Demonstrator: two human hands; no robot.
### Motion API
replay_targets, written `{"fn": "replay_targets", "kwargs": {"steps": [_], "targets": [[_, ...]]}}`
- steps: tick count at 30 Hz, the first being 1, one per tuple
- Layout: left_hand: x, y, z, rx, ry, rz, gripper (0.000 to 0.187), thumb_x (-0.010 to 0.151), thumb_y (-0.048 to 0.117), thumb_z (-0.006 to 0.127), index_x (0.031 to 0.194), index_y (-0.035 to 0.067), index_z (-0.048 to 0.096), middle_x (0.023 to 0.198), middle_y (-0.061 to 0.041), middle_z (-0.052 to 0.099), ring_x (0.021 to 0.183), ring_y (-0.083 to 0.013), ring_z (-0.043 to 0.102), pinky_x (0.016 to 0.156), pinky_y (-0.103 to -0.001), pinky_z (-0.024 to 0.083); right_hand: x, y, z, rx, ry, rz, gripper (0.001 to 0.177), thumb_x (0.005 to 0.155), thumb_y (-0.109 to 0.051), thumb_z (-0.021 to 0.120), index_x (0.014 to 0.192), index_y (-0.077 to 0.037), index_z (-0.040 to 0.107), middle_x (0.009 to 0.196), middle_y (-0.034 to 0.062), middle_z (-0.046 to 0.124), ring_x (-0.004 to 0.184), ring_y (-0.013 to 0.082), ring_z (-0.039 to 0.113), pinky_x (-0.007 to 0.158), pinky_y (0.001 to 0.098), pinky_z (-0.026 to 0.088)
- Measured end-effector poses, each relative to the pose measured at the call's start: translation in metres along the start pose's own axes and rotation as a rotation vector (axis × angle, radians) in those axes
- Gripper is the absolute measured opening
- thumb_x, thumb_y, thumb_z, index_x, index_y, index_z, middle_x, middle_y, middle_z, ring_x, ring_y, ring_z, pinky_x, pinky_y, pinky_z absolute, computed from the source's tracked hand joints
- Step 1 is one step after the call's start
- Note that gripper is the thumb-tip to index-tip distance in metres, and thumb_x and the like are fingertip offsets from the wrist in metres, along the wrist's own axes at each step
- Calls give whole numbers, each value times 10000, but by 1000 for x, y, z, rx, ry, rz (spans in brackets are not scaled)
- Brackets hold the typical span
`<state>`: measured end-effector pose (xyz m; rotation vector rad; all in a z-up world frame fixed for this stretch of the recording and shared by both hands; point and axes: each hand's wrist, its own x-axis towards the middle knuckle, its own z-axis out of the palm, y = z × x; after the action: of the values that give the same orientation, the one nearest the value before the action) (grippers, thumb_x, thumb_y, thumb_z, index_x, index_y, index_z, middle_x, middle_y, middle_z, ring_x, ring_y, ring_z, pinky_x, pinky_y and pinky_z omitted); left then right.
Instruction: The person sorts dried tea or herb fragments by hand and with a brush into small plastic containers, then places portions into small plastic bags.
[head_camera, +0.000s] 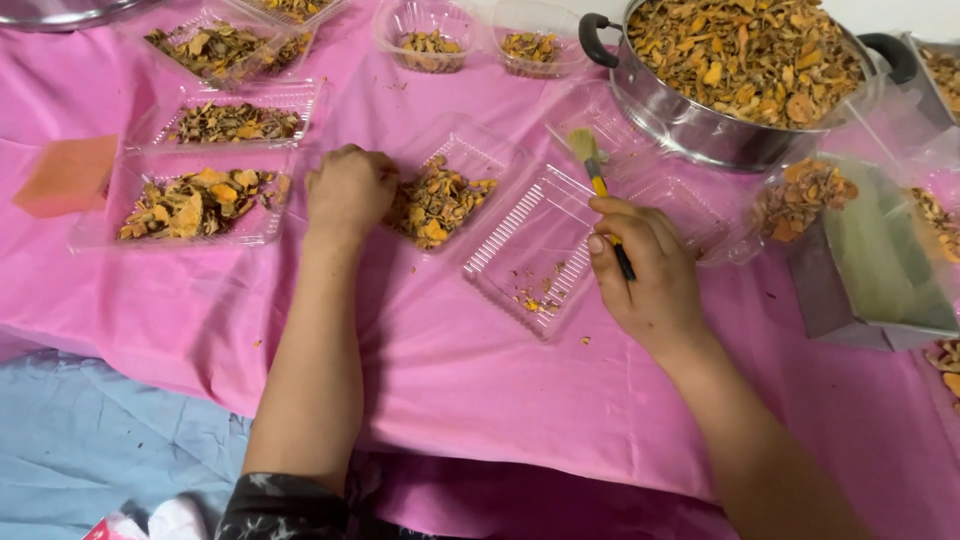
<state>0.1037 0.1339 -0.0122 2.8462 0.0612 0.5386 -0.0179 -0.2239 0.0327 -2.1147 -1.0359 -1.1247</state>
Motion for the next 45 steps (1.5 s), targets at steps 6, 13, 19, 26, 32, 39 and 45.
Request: {"fn": "replay_targets", "kwargs": {"steps": [6, 13, 19, 26, 32, 39, 45], "targets": [[-28, 14, -54, 11, -236, -164, 342, 841, 409, 623, 1072, 223, 793, 1026, -150, 756, 1062, -388, 706, 857, -563, 570, -3, -6, 9, 1, 4, -4, 104, 1043, -144, 618, 1030, -47, 653, 1170, 159, 719, 977, 365, 719, 842, 474, 568], [-21, 19, -26, 11, -176, -112, 452, 828, 392, 697, 1131, 57, 714, 1011, -240, 725, 1029, -443, 708, 836, -576, 576, 0, -4, 5, 20, 1, 17, 116, 1060, -125, 588, 1030, -23, 635, 1165, 188, 707, 1000, 399, 708, 855, 501, 562], [-19, 16, -32, -40, -179, -54, 589, 869, 153, 628, 1438, 55, 510, 1139, -272, 672, 1092, -476, 674, 880, -616, 560, -1, 14, -8, -36, 19, 56, 83, 1046, -90, 606, 1028, -15, 635, 1173, 212, 711, 991, 439, 691, 863, 534, 539], [-16, -13, -25, 17, -168, -134, 572, 848, 140, 586, 1401, 4, 523, 1117, -315, 668, 1086, -510, 665, 868, -637, 542, -22, 71, -16, -261, 93, 114, 91, 1051, -133, 693, 1045, -49, 657, 1148, 127, 733, 1015, 341, 695, 932, 438, 518], [-27, 16, -44, 81, -156, -156, 692, 842, 252, 665, 1489, 77, 491, 1315, -279, 599, 1215, -492, 584, 930, -668, 487, -30, 70, 0, -259, 19, 162, 104, 1015, -171, 721, 1018, -78, 675, 1114, 110, 742, 1022, 326, 698, 927, 429, 528], [-49, 75, -66, 36, 57, 251, 470, 917, 344, 715, 1335, 136, 664, 1224, -159, 617, 1196, -377, 539, 917, -549, 520, -32, 69, 16, -216, 22, 164, 122, 1015, -163, 700, 1076, -61, 670, 1242, 143, 719, 1129, 349, 684, 988, 456, 522], [-94, 148, -84, -140, -493, 662, 417, 823, 482, 747, 1089, 162, 755, 1149, -151, 671, 1193, -390, 557, 1005, -555, 455, -27, 70, 13, -222, -29, 179, 125, 1001, -61, 628, 1116, -32, 667, 1327, 202, 675, 1155, 390, 670, 978, 476, 543]]}}
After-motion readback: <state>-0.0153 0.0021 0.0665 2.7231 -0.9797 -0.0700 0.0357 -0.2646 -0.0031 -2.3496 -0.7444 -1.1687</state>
